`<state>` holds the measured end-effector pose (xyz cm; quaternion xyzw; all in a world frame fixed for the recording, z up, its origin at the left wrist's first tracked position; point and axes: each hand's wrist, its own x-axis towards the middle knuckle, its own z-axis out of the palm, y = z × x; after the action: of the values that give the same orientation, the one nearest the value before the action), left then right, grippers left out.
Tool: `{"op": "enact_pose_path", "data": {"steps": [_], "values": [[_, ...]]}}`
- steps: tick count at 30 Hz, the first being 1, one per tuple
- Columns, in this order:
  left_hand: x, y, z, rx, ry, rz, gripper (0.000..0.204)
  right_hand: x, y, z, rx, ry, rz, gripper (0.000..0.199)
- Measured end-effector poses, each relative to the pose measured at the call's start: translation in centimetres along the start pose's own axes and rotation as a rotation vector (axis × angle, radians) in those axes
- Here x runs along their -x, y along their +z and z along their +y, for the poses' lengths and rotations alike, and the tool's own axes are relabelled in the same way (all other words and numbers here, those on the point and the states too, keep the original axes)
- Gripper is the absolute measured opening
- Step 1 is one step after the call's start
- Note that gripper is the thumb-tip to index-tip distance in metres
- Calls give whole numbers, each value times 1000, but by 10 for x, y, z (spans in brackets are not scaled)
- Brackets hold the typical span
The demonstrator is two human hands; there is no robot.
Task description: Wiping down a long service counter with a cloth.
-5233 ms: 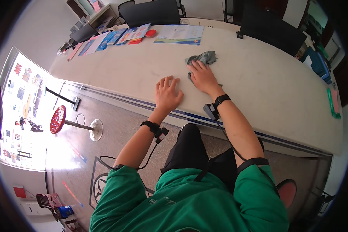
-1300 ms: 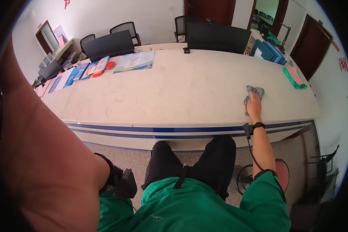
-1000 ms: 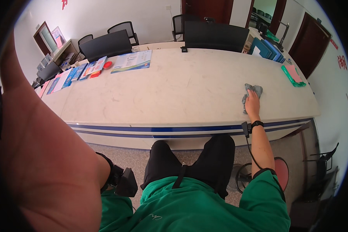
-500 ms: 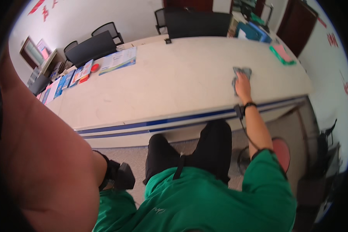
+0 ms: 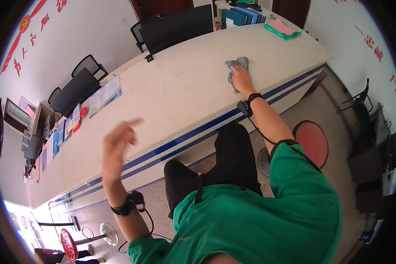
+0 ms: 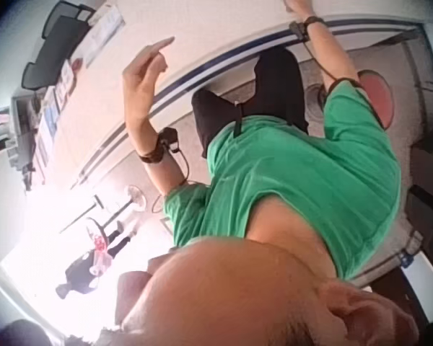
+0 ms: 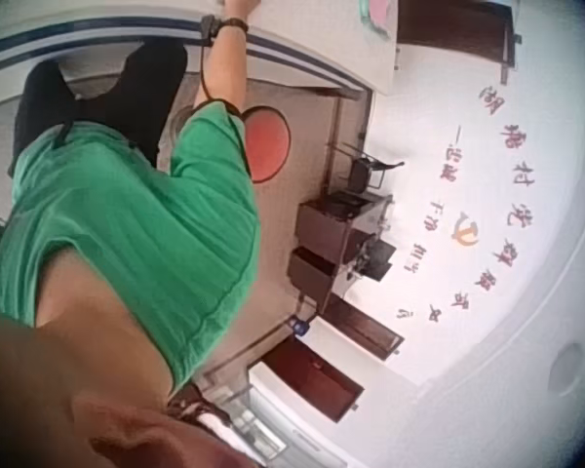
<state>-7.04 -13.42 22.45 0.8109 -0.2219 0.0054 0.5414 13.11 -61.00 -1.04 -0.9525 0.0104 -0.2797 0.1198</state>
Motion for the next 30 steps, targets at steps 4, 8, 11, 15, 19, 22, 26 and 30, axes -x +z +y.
{"op": "enact_pose_path", "data": {"steps": [4,8,11,15,19,22,26,30], "values": [[4,30,-2,-28,-5,-9,27,1,-4,3,-3,3,-21,39],[0,21,-50,19,-85,239,21,1,1,4,-1,0,2,39],[-1,17,-105,-111,-60,349,21,0,4,10,0,-32,24,39],[21,-10,-197,-574,43,495,32,0,1,6,-73,-126,37,38],[47,-42,-251,-1037,-163,522,57,11,-3,-4,-84,-160,-4,42],[52,-55,-271,-1156,-298,535,65,26,-5,-39,-114,-273,-43,44],[52,-47,-282,-1233,-304,554,65,41,-6,-100,-140,-386,-84,46],[45,-40,-273,-1197,-274,523,65,42,17,-174,-163,-479,-136,48]]}}
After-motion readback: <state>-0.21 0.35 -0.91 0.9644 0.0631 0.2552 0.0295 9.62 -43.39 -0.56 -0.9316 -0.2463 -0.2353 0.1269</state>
